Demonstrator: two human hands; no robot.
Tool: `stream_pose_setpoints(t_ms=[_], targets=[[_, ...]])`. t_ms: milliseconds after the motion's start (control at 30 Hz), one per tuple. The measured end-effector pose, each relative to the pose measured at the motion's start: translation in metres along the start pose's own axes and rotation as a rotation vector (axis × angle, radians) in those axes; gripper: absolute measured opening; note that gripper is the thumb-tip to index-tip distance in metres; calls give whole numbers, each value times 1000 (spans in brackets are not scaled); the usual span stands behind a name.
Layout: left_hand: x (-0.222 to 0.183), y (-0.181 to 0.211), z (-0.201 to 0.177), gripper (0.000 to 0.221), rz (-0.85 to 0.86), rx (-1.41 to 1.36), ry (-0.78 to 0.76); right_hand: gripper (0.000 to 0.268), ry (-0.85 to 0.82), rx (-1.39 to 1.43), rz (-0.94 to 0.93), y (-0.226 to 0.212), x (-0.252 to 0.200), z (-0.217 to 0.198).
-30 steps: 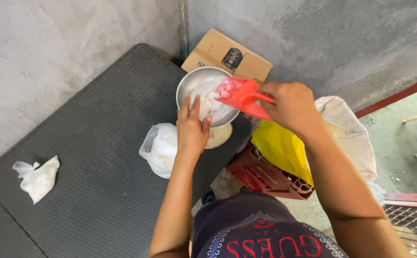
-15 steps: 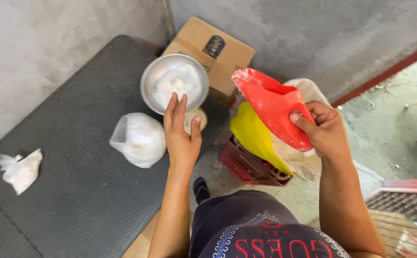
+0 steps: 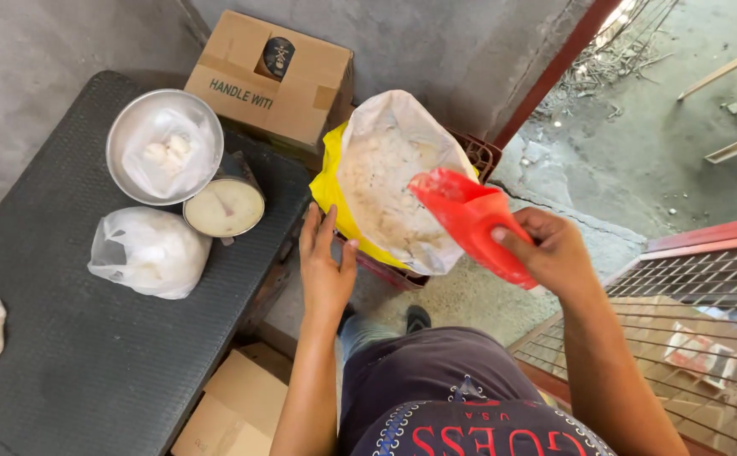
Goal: Measuring white powder into a bowl on a scale and then transferring it into small plastic bags.
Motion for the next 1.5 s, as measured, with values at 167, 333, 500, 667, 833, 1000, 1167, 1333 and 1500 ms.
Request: stream_pose_setpoints(t_ms=[167,333,500,667,833,1000,1167,1333,1500], targets=[[-10,0,18,61,-47,66,-43,25,-34,-359,-62,2,12,30],[-18,-7,29,61,-49,70,-61,32,-101,-693,-192,2,28,71],[-20,-11,38,62,-99,56,-85,33,-196,-909,-176,2,40,98],[-19,-8,38,64,-133,6,-128,29,-257,-1014,-113,10,47,121],[-19,-18,38,65,-150,10,-125,28,-257,-1032,-138,24,59,141],[-16,-27,38,66,-191,-7,-159,30,-201,-964,-113,21,66,145],[-13,-29,38,67,-177,-25,-177,34,-120,-889,-142,24,63,140],[-14,-31,38,64,-160,-23,-188,35,-81,-883,-158,29,62,144],[-11,-30,36,64,-131,-54,-196,37,-89,-847,-231,41,69,162]])
Point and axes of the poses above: each hand's wrist, its own x-axis towards the middle knuckle, its own z-axis out of the palm, y = z × x, the point moved 10 cm from there along x, towards the middle knuckle, and after that the axes turned 6 degrees about y, right-handed, at the moved point
